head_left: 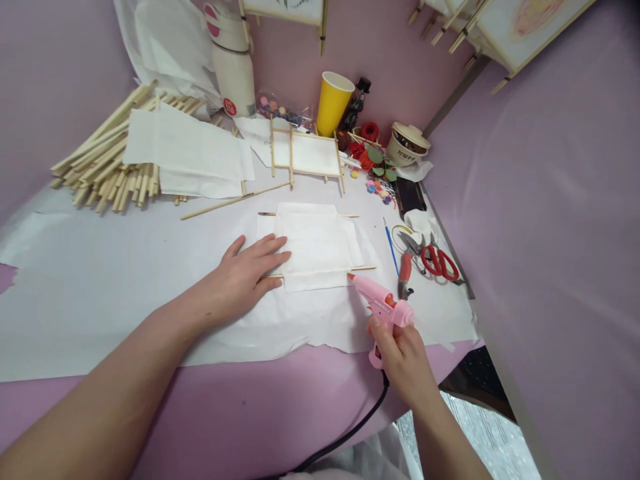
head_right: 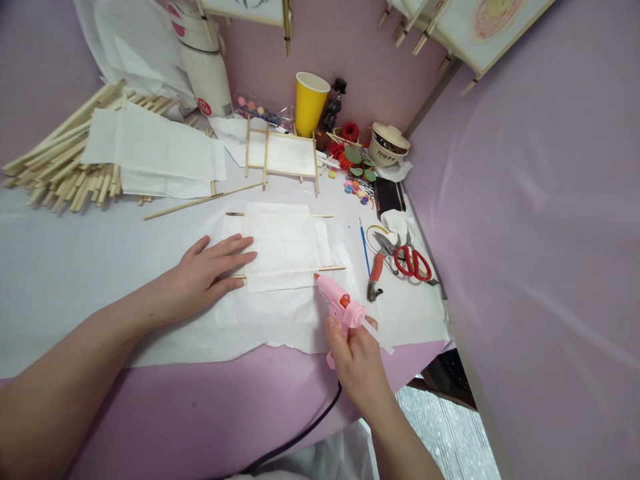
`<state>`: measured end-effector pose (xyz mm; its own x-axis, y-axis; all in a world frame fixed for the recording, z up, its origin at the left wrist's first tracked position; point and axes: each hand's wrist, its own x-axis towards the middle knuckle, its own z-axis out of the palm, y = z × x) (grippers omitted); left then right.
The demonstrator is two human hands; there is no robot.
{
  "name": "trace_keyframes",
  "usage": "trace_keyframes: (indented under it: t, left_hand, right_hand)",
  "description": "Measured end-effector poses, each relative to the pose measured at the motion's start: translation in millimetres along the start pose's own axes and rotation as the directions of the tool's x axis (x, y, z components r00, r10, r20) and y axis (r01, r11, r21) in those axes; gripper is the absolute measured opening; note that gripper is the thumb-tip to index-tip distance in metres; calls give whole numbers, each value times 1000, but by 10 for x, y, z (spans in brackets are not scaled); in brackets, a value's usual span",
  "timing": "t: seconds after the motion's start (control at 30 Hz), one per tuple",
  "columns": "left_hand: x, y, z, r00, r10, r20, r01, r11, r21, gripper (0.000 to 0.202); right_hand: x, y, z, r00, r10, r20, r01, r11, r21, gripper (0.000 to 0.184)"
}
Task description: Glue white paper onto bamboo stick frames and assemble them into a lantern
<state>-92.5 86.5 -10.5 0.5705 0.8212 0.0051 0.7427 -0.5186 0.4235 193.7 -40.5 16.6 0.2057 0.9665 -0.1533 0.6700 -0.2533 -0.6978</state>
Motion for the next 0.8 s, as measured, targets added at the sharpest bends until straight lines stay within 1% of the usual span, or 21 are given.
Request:
trace_keyframes:
  t: [0.17, 0.37, 0.63, 0.8]
  left_hand:
    - [4, 0, -4, 1000, -5, 6, 5, 1000, 4, 44]
    - [5, 8, -4, 1000, -9, 5, 9, 1000, -1, 45]
    - [7, 10, -8, 1000, -7, -1, 7, 1000, -14, 45]
    - [2, 0, 4, 1000, -6, -8, 6, 1000, -21, 44]
  right_hand:
    - [-38, 7, -6, 1000, 13, 13, -13, 1000, 11, 53]
    - [-92, 18, -5, 998, 22, -62, -22, 1000, -2, 52]
    - [-57, -36, -28, 1000, 3, -16, -3, 1000, -7, 50]
    - [-62, -14, -13, 1000, 2, -16, -2, 1000, -13, 50]
